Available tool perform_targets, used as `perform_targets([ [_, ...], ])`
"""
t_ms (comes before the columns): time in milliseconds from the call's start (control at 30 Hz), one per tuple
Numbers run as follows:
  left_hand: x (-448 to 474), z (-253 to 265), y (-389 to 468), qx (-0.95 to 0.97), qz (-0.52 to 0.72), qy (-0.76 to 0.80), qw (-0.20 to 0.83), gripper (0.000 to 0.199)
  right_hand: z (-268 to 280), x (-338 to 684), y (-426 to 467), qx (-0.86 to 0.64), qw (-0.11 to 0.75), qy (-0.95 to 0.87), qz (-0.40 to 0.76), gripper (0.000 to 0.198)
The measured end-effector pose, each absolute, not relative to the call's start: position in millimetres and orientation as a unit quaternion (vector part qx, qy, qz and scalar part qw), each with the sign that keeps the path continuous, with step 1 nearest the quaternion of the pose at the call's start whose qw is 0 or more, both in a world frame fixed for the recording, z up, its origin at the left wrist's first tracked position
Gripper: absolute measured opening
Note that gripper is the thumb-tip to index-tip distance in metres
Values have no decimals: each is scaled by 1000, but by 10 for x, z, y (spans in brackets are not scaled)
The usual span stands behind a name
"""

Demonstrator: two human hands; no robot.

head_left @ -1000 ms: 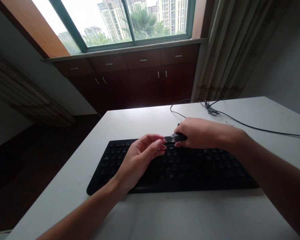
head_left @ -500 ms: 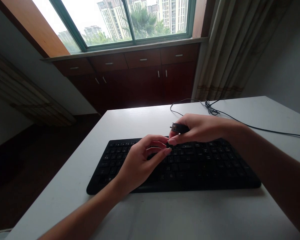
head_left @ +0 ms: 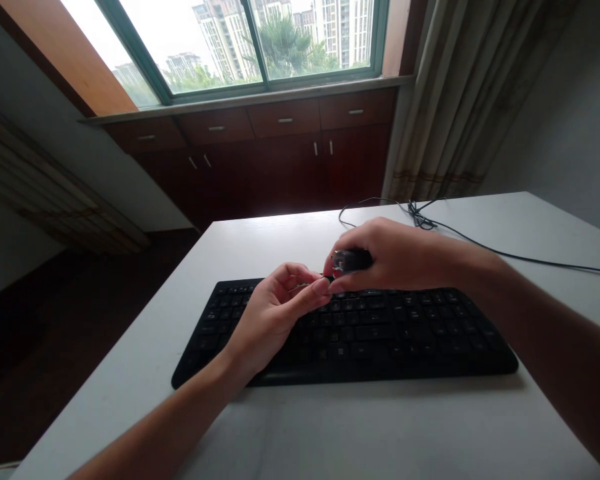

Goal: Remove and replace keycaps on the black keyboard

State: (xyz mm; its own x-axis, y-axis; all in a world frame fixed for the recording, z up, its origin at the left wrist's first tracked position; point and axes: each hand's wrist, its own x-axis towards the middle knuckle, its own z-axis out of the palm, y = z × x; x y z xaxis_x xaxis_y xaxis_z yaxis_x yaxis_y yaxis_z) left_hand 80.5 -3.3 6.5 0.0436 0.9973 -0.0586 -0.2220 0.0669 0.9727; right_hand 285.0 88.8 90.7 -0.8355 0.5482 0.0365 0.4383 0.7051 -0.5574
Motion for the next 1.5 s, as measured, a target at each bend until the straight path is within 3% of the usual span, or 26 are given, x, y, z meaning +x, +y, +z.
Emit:
perform_targets([
  [333,836,80,-30,413,524,427,610,16,938,2822,744,-285,87,-943,147,16],
  [667,842,82,-48,460,509,450,572,15,751,2853,938,-392,-61,-899,186,26],
  [1500,837,95,-59,484,509,426,570,25,585,2859,998,-399,-97,-892,188,25],
])
